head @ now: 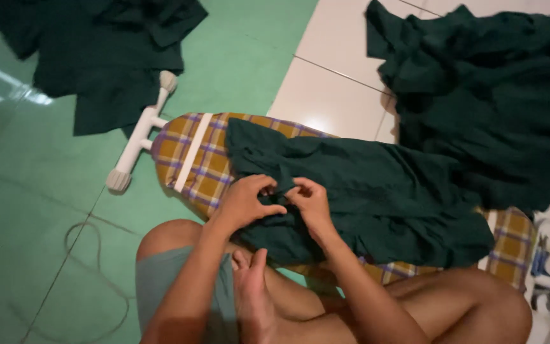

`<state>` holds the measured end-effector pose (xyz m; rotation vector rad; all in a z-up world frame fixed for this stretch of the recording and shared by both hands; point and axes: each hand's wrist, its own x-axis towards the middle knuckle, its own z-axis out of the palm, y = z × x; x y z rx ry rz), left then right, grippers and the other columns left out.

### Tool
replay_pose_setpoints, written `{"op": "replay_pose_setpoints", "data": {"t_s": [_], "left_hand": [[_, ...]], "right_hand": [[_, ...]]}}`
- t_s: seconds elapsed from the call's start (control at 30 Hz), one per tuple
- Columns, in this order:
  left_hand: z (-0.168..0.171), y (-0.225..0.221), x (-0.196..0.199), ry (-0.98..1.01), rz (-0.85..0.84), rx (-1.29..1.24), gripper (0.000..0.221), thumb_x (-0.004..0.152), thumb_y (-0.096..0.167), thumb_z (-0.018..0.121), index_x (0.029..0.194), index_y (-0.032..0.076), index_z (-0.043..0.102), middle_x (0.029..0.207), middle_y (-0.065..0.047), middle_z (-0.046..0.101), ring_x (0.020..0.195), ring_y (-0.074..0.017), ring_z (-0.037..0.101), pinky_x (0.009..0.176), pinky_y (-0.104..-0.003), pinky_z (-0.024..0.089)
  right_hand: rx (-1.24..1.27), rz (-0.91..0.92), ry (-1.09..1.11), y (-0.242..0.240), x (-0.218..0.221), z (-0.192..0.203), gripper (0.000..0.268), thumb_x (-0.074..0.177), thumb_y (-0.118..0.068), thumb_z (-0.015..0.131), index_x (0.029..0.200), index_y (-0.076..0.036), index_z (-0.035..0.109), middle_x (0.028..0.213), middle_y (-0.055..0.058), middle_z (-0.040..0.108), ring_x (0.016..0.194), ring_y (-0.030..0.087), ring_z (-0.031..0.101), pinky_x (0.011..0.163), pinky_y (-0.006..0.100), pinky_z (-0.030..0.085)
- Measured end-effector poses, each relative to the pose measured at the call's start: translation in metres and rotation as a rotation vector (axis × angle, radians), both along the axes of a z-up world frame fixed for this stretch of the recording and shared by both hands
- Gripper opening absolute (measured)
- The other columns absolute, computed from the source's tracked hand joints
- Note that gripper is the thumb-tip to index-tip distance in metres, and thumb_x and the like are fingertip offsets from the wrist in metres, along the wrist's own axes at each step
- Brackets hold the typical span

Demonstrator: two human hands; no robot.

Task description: Inspecting green fabric pieces and removing loose threads using a small tool on an ironing board

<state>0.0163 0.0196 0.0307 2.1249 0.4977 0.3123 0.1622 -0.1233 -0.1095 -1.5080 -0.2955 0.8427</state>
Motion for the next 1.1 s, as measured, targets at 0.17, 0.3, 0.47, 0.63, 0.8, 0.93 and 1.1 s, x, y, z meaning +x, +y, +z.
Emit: {"op": "replay_pose_setpoints", "data": {"t_s": [0.17, 0.3, 0.47, 0.63, 0.8, 0.93, 1.1], "left_hand": [[-0.036, 0.004, 0.002, 0.076, 0.062, 0.055, 0.028, 0.076, 0.029, 0.083, 0.101, 0.017, 0.076, 0.091, -0.006, 0.077, 0.091, -0.0299, 0.074, 0.078, -0.041, 0.058], [-0.027, 0.009, 0.002, 0.08, 0.16, -0.174, 0.016, 0.078, 0.022, 0.078, 0.093, 0.021, 0.08, 0.075, -0.002, 0.076, 0.075, -0.0194, 0.075, 0.066, -0.03, 0.059], [-0.046, 0.033, -0.008, -0.051, 0.321, -0.455, 0.021, 0.084, 0.013, 0.072, 0.104, 0.014, 0.076, 0.079, -0.003, 0.076, 0.069, -0.0109, 0.068, 0.062, -0.024, 0.055], [-0.051, 0.047, -0.011, -0.326, 0.39, -0.761, 0.034, 0.093, 0.008, 0.063, 0.126, 0.013, 0.057, 0.085, 0.007, 0.07, 0.068, -0.0004, 0.062, 0.061, -0.013, 0.051], [-0.005, 0.033, -0.009, -0.34, 0.337, -0.827, 0.039, 0.09, 0.016, 0.08, 0.122, 0.009, 0.061, 0.082, 0.001, 0.071, 0.073, -0.0028, 0.067, 0.064, -0.013, 0.054], [-0.023, 0.034, -0.009, -0.34, 0.311, -0.769, 0.064, 0.068, 0.004, 0.095, 0.123, 0.007, 0.063, 0.084, 0.001, 0.069, 0.073, -0.0038, 0.067, 0.068, -0.016, 0.057], [-0.004, 0.035, -0.007, -0.197, 0.338, -0.556, 0.016, 0.087, 0.026, 0.086, 0.094, 0.013, 0.081, 0.069, 0.002, 0.069, 0.066, -0.0032, 0.056, 0.061, -0.018, 0.048]], "right_hand": [[0.046, -0.009, 0.032, 0.001, -0.006, 0.005, 0.024, 0.075, 0.0, 0.085, 0.09, -0.006, 0.067, 0.069, 0.007, 0.072, 0.055, 0.014, 0.071, 0.054, 0.023, 0.056], [0.08, 0.072, 0.059, 0.001, 0.001, 0.003, 0.031, 0.072, -0.003, 0.092, 0.08, -0.01, 0.063, 0.064, 0.003, 0.067, 0.057, 0.014, 0.072, 0.054, 0.021, 0.055], [0.161, 0.035, 0.197, 0.002, 0.004, 0.041, 0.027, 0.078, 0.0, 0.087, 0.084, -0.007, 0.062, 0.071, 0.0, 0.056, 0.06, 0.013, 0.064, 0.057, 0.025, 0.059], [0.246, -0.02, 0.342, 0.001, 0.007, 0.048, 0.029, 0.087, 0.004, 0.076, 0.106, -0.008, 0.058, 0.069, -0.006, 0.045, 0.064, 0.013, 0.066, 0.067, 0.031, 0.064], [0.203, 0.017, 0.353, -0.002, 0.013, 0.038, 0.02, 0.096, -0.012, 0.072, 0.114, -0.005, 0.068, 0.089, 0.005, 0.077, 0.08, 0.016, 0.077, 0.074, 0.034, 0.066], [0.182, -0.029, 0.354, -0.003, 0.014, 0.021, 0.017, 0.098, -0.014, 0.069, 0.11, -0.004, 0.07, 0.092, 0.009, 0.078, 0.08, 0.02, 0.078, 0.072, 0.035, 0.066], [0.24, -0.048, 0.441, 0.002, 0.008, 0.05, 0.014, 0.099, -0.024, 0.069, 0.101, -0.011, 0.073, 0.094, 0.007, 0.079, 0.085, 0.02, 0.078, 0.076, 0.04, 0.065]]}}
